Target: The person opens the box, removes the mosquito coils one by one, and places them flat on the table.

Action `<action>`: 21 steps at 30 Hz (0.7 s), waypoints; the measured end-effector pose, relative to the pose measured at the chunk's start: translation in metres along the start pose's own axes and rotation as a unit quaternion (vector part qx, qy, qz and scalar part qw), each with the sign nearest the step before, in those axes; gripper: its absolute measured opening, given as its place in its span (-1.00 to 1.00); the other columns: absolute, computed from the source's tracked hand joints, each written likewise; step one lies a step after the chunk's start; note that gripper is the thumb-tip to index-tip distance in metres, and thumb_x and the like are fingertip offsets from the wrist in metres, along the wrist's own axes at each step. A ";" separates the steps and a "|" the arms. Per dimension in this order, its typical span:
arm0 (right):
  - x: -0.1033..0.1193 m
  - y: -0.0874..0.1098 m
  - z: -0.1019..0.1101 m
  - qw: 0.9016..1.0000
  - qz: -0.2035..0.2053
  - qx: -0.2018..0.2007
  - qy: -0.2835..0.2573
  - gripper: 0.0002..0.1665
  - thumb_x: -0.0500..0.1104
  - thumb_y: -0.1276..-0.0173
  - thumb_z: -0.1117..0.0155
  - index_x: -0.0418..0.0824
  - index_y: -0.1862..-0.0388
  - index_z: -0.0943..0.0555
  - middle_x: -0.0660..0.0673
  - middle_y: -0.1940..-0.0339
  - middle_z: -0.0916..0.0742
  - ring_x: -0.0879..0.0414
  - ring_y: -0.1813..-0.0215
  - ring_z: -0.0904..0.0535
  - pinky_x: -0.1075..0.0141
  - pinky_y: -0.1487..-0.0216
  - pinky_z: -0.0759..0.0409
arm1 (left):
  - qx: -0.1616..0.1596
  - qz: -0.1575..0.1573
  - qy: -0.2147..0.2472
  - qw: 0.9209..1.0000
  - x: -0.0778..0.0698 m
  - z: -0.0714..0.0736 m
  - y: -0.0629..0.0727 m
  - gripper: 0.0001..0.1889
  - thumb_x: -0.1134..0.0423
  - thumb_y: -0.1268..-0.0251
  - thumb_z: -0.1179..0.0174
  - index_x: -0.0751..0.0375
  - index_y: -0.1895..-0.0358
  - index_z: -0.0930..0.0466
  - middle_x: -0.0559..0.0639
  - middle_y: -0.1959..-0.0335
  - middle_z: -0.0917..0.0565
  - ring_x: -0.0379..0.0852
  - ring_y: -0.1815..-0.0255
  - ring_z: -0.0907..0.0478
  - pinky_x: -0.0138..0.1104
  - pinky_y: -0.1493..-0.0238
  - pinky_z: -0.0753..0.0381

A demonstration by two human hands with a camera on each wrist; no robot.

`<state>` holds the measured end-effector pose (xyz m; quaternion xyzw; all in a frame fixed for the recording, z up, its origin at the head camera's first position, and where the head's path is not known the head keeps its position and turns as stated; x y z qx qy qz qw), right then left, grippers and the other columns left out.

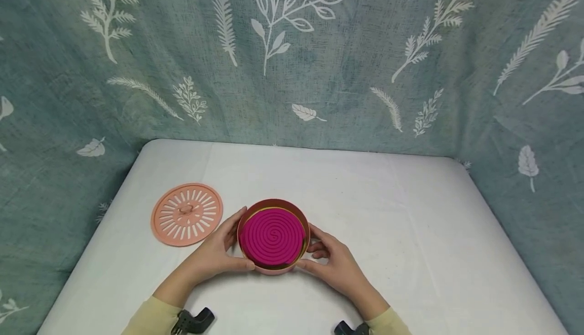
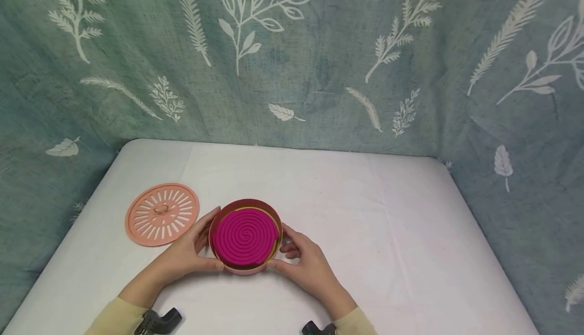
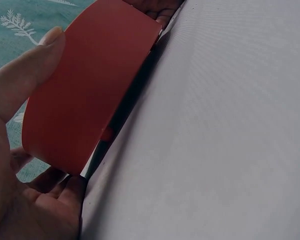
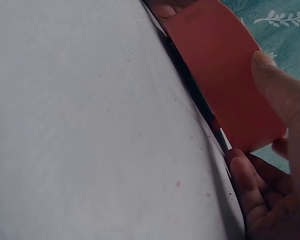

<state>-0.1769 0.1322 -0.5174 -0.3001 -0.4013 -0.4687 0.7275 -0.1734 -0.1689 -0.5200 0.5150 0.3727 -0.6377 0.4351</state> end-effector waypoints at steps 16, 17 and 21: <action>0.037 -0.041 0.046 0.999 0.045 0.024 0.012 -0.38 0.12 -0.32 -0.39 0.06 -0.34 -0.51 -0.09 -0.19 -0.64 0.15 -0.06 -0.64 0.23 -0.12 -0.67 | -0.001 0.008 -0.031 0.999 -0.002 0.005 0.000 0.32 -0.02 0.28 -0.67 -0.08 -0.61 0.05 -0.24 -0.55 -0.07 -0.24 -0.52 -0.05 -0.42 -0.43 -0.18; 0.041 -0.045 0.046 0.998 0.057 0.028 0.018 -0.41 0.11 -0.33 -0.38 0.05 -0.32 -0.53 -0.08 -0.17 -0.65 0.16 -0.04 -0.65 0.23 -0.11 -0.67 | 0.000 0.009 -0.032 0.999 -0.002 0.005 0.000 0.31 -0.01 0.28 -0.67 -0.08 -0.61 0.05 -0.24 -0.54 -0.08 -0.24 -0.52 -0.06 -0.42 -0.42 -0.20; 0.057 -0.062 0.041 0.994 0.079 0.052 0.053 -0.47 0.09 -0.36 -0.36 -0.01 -0.26 -0.59 -0.01 -0.12 -0.67 0.20 -0.01 -0.65 0.23 -0.10 -0.68 | 0.005 0.008 -0.028 1.000 -0.001 0.007 0.001 0.30 0.02 0.23 -0.66 -0.06 -0.61 0.07 -0.22 -0.55 -0.07 -0.22 -0.52 -0.06 -0.42 -0.42 -0.21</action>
Point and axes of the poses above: each hand's wrist, its own y-axis away from the middle knuckle, its own z-axis out of the back of the hand, x = y × z, the point moved 2 cm from there along -y, towards the middle knuckle
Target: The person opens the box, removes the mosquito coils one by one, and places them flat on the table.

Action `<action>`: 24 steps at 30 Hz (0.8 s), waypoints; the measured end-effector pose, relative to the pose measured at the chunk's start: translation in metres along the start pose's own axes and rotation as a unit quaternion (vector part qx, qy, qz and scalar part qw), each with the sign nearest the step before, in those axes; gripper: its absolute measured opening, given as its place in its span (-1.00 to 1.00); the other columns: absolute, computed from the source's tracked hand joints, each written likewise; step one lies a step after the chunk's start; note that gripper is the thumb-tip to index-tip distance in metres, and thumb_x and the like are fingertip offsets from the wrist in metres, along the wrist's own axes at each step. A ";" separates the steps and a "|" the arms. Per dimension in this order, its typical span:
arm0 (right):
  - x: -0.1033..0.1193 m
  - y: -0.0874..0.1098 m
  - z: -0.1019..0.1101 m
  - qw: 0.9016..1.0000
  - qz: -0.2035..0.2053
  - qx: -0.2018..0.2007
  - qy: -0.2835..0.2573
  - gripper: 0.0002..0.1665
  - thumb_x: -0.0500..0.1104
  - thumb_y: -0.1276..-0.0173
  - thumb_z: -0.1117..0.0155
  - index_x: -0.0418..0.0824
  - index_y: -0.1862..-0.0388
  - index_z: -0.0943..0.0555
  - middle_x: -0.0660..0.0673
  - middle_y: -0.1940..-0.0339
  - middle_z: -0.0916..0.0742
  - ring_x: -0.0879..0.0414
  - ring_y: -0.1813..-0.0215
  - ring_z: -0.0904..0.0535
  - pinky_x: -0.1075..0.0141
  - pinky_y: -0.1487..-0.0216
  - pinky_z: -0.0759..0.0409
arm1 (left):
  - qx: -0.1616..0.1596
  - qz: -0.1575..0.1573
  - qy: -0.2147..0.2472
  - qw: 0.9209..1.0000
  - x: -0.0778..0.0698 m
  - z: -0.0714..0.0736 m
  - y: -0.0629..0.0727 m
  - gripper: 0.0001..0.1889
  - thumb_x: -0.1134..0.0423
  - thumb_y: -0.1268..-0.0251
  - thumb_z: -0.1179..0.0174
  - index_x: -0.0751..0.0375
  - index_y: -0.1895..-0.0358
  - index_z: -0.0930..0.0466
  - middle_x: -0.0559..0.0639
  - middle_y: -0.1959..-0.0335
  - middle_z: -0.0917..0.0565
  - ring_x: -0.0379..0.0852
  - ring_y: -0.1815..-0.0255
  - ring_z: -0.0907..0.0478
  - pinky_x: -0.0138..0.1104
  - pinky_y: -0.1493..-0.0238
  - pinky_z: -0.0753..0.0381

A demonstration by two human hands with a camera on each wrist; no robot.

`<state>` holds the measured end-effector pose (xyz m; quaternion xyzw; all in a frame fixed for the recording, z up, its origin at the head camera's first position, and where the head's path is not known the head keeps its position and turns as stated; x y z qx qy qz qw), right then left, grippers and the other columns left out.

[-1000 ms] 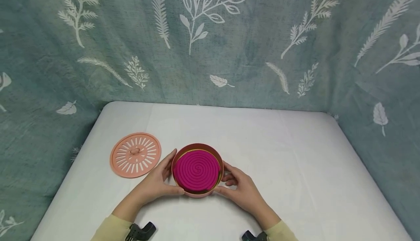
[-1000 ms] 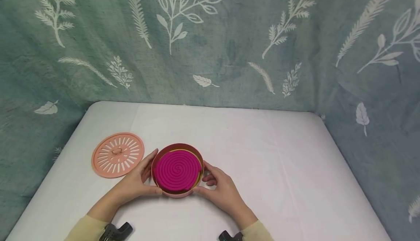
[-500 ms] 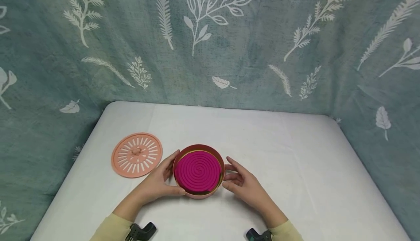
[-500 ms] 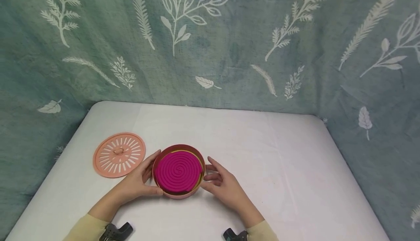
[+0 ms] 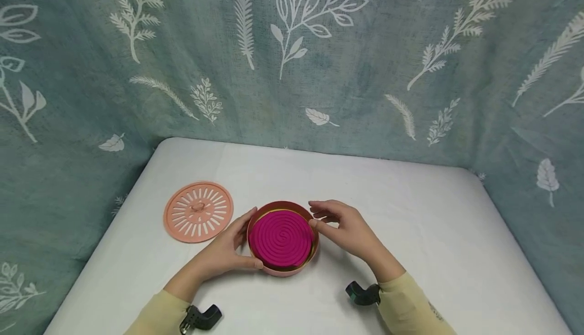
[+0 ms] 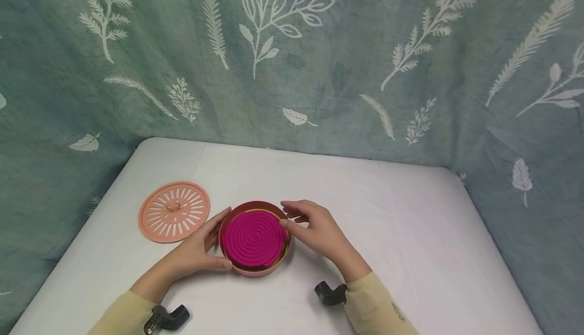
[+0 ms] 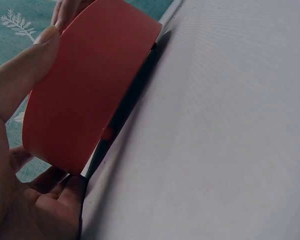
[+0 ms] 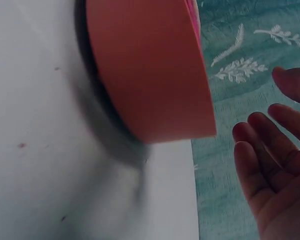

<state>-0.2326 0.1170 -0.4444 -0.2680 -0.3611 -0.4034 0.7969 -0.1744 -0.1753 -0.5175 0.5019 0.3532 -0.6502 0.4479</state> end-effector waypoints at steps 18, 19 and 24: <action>0.027 -0.034 -0.036 0.974 0.021 0.090 0.206 -0.55 -0.11 -0.47 -0.22 -0.22 -0.28 -0.58 -0.11 -0.02 -0.64 0.09 -0.03 -0.58 0.20 -0.05 -0.65 | -0.008 0.026 -0.035 0.999 0.001 -0.001 0.001 0.29 -0.14 0.27 -0.63 -0.14 -0.60 0.04 -0.26 -0.53 -0.10 -0.27 -0.49 -0.10 -0.38 -0.41 -0.27; 0.028 -0.034 -0.037 0.973 0.019 0.091 0.210 -0.56 -0.11 -0.47 -0.22 -0.21 -0.27 -0.59 -0.11 -0.02 -0.63 0.08 -0.03 -0.57 0.20 -0.05 -0.64 | -0.008 0.025 -0.035 0.999 0.001 -0.001 0.001 0.30 -0.14 0.27 -0.63 -0.14 -0.60 0.04 -0.26 -0.53 -0.10 -0.26 -0.49 -0.11 -0.38 -0.41 -0.27; 0.029 -0.036 -0.039 0.970 0.022 0.094 0.221 -0.63 -0.14 -0.47 -0.20 -0.18 -0.20 -0.64 -0.10 0.00 -0.62 0.07 -0.03 -0.54 0.20 -0.05 -0.62 | -0.008 0.024 -0.036 0.999 0.001 0.000 0.000 0.30 -0.14 0.27 -0.63 -0.14 -0.60 0.04 -0.28 -0.53 -0.10 -0.27 -0.49 -0.11 -0.38 -0.41 -0.27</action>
Point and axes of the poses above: each hand's wrist, its own y-axis away from the middle knuckle, its own z-axis out of the back of the hand, x = y × z, the point moved 2 cm from there along -y, towards the middle knuckle
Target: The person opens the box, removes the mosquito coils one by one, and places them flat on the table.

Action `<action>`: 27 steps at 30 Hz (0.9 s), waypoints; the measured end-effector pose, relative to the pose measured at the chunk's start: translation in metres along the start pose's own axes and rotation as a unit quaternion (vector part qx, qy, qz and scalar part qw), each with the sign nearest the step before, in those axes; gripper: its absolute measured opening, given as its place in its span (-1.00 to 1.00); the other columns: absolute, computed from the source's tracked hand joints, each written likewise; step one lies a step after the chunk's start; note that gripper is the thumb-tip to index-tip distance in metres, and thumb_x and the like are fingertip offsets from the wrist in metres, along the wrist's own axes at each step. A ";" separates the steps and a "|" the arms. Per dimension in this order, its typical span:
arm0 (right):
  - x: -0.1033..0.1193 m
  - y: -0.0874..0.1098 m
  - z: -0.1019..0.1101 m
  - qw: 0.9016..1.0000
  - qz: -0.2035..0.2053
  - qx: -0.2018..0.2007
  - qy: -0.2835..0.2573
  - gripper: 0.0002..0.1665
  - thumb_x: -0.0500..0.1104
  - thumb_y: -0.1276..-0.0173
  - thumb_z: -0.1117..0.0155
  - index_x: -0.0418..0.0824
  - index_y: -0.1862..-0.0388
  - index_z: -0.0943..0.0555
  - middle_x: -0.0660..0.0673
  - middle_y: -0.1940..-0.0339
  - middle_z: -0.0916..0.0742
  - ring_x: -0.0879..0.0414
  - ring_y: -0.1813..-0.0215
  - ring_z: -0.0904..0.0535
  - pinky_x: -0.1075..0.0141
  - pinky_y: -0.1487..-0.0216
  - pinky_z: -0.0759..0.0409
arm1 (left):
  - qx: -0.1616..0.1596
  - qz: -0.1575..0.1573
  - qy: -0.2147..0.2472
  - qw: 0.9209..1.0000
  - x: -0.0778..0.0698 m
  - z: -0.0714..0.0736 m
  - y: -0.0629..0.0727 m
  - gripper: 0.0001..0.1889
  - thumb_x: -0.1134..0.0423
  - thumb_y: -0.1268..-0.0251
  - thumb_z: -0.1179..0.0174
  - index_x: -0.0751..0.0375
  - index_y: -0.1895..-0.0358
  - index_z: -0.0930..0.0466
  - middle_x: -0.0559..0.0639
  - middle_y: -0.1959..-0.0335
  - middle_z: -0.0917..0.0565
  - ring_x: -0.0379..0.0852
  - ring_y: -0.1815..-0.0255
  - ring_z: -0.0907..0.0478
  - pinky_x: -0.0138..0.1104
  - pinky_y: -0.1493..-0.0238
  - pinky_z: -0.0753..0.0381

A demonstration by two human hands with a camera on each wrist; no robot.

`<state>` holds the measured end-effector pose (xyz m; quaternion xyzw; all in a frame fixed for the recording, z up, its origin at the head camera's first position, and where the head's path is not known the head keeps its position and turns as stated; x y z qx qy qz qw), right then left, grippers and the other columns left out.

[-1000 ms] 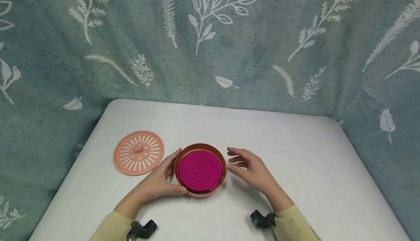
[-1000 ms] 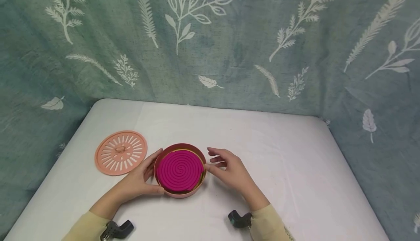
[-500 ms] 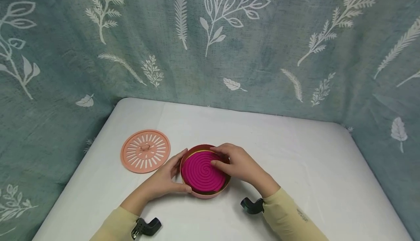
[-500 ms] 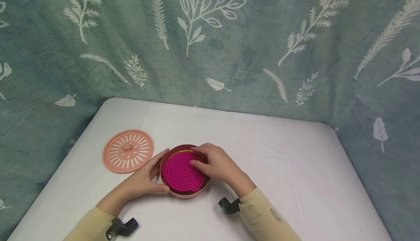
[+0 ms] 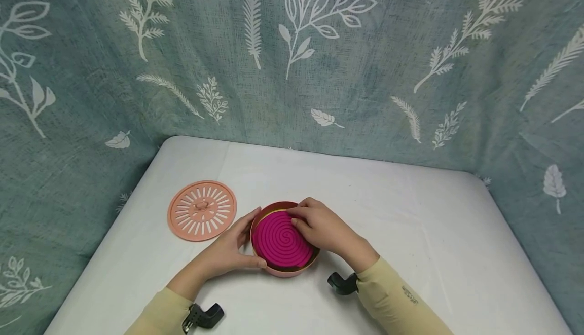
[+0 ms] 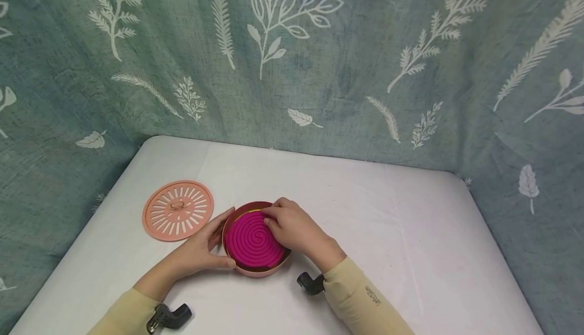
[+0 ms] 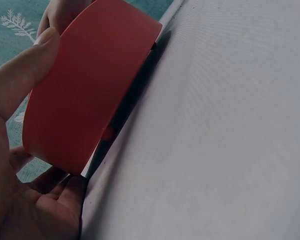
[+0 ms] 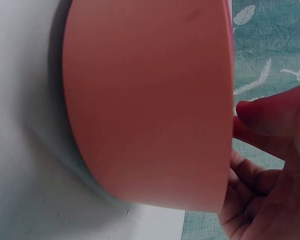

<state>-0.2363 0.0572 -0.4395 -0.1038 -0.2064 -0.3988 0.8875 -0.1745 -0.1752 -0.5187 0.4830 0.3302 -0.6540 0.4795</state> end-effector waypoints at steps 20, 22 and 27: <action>-0.001 -0.003 0.000 1.000 -0.012 0.011 -0.014 -0.64 -0.05 -0.45 -0.24 -0.17 -0.13 -0.68 -0.10 0.00 -0.63 0.06 -0.03 -0.54 0.19 -0.06 -0.61 | -0.002 0.007 -0.007 1.000 -0.004 0.000 0.001 0.28 -0.15 0.26 -0.62 -0.16 -0.60 0.03 -0.28 -0.53 -0.09 -0.26 -0.49 -0.10 -0.29 -0.44 -0.26; -0.001 -0.003 0.001 1.000 -0.011 0.011 -0.019 -0.65 -0.06 -0.45 -0.25 -0.16 -0.13 -0.68 -0.09 0.02 -0.63 0.09 0.00 -0.54 0.21 -0.02 -0.61 | -0.002 0.006 -0.007 1.000 -0.003 0.000 0.001 0.29 -0.15 0.26 -0.62 -0.16 -0.60 0.04 -0.28 -0.53 -0.10 -0.26 -0.49 -0.11 -0.29 -0.44 -0.26; 0.000 -0.002 0.002 0.999 -0.010 0.005 -0.037 -0.67 -0.08 -0.44 -0.26 -0.14 -0.12 -0.67 -0.06 0.04 -0.63 0.14 0.06 -0.53 0.24 0.06 -0.61 | 0.000 0.003 -0.001 1.000 -0.003 0.000 0.001 0.29 -0.14 0.26 -0.63 -0.15 -0.60 0.04 -0.28 -0.52 -0.10 -0.26 -0.49 -0.12 -0.31 -0.43 -0.26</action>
Point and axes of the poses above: each hand's wrist, its own y-axis away from the middle knuckle, its own z-axis out of the back of the hand, x = y × z, the point moved 2 cm from there along -y, towards the middle knuckle
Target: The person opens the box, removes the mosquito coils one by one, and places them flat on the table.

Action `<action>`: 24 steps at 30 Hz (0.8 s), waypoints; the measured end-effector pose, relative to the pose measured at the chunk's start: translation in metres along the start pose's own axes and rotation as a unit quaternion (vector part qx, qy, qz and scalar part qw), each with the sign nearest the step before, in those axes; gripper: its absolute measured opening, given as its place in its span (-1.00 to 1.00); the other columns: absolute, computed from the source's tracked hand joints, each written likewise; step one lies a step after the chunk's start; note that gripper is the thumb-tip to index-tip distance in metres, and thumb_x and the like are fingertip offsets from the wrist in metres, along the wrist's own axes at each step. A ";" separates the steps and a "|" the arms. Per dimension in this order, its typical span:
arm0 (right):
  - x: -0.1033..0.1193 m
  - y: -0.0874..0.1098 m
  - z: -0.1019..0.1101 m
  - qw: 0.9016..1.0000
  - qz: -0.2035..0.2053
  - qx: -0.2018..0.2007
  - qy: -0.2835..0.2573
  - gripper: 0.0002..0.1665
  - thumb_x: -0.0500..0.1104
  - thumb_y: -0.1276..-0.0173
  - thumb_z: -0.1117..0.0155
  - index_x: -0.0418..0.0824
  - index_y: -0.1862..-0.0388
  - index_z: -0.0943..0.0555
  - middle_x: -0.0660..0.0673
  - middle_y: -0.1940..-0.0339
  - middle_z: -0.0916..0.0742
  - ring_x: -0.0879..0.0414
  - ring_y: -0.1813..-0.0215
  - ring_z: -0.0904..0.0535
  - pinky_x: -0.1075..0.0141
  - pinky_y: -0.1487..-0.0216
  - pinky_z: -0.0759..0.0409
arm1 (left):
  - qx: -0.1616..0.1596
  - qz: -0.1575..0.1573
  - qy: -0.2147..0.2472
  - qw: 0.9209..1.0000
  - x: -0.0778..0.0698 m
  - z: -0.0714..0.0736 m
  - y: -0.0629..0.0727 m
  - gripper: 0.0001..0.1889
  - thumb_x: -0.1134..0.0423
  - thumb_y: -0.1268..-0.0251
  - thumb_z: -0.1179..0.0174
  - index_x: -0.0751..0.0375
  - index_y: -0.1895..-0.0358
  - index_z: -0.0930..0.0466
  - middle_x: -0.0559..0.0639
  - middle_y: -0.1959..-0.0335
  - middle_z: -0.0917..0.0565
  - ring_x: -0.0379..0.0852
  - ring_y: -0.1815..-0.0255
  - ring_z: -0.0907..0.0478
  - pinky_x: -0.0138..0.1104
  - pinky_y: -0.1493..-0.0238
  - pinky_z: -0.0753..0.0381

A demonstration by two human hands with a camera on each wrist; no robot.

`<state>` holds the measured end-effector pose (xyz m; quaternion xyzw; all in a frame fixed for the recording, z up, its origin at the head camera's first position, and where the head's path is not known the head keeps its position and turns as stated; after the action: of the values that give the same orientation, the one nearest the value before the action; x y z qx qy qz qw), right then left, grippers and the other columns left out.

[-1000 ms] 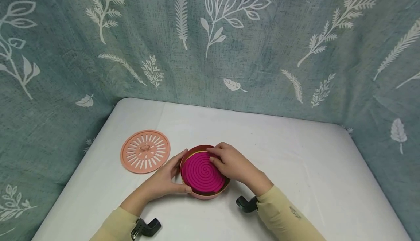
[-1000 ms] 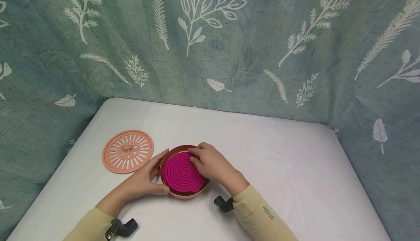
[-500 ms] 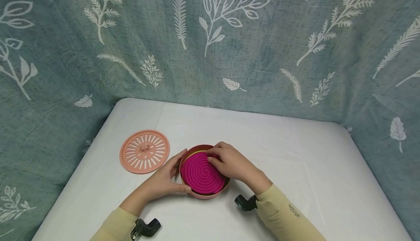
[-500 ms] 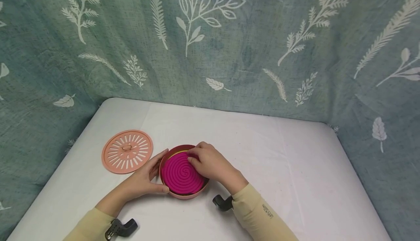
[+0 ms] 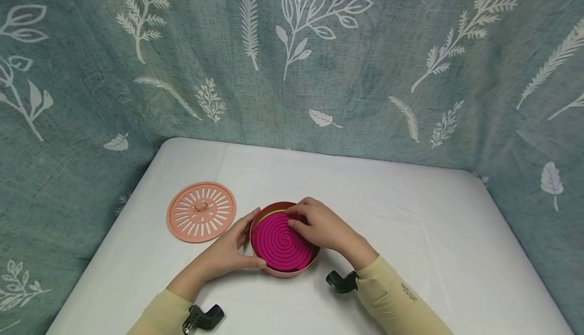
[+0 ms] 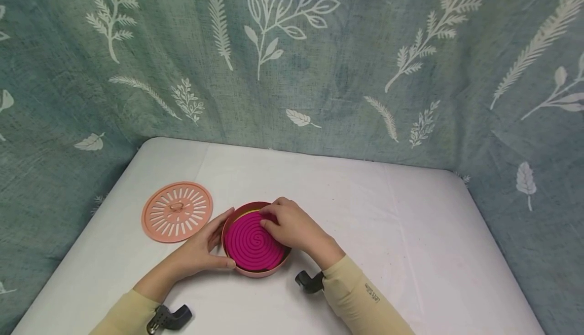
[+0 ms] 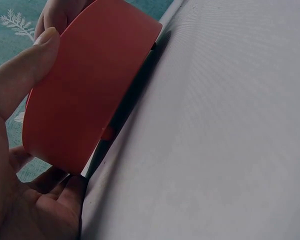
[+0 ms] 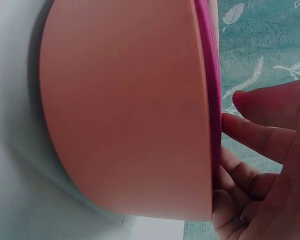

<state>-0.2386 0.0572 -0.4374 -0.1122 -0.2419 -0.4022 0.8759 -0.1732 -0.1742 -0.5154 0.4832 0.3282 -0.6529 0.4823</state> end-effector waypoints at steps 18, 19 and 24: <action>0.003 0.001 0.006 0.999 0.002 -0.010 -0.050 -0.68 -0.09 -0.43 -0.25 -0.10 -0.11 -0.66 0.03 0.08 -0.65 0.20 0.13 -0.53 0.25 0.10 -0.61 | -0.001 -0.006 0.008 1.000 0.002 0.000 -0.001 0.30 -0.14 0.27 -0.63 -0.14 -0.60 0.03 -0.27 -0.53 -0.09 -0.23 -0.50 -0.10 -0.31 -0.43 -0.26; 0.002 0.001 0.007 0.998 -0.001 -0.006 -0.059 -0.68 -0.08 -0.44 -0.25 -0.09 -0.13 -0.66 0.04 0.06 -0.66 0.20 0.10 -0.54 0.24 0.07 -0.61 | 0.000 -0.005 0.008 1.000 0.002 0.000 -0.001 0.30 -0.14 0.27 -0.63 -0.14 -0.60 0.04 -0.27 -0.53 -0.09 -0.23 -0.50 -0.10 -0.32 -0.43 -0.26; -0.004 0.002 0.008 0.992 -0.027 0.027 -0.123 -0.64 -0.02 -0.47 -0.21 -0.02 -0.20 -0.63 0.09 -0.08 -0.65 0.22 -0.11 -0.53 0.20 -0.15 -0.58 | 0.002 -0.001 0.007 1.000 0.002 0.000 -0.001 0.29 -0.14 0.27 -0.63 -0.15 -0.60 0.04 -0.28 -0.53 -0.08 -0.24 -0.50 -0.09 -0.35 -0.43 -0.24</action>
<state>-0.2420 0.0637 -0.4325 -0.1303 -0.3616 -0.4023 0.8309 -0.1737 -0.1744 -0.5173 0.4884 0.3312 -0.6503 0.4783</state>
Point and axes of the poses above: each hand's wrist, its own y-axis away from the middle knuckle, its own z-axis out of the back of the hand, x = y × z, the point moved 2 cm from there along -y, towards the middle knuckle
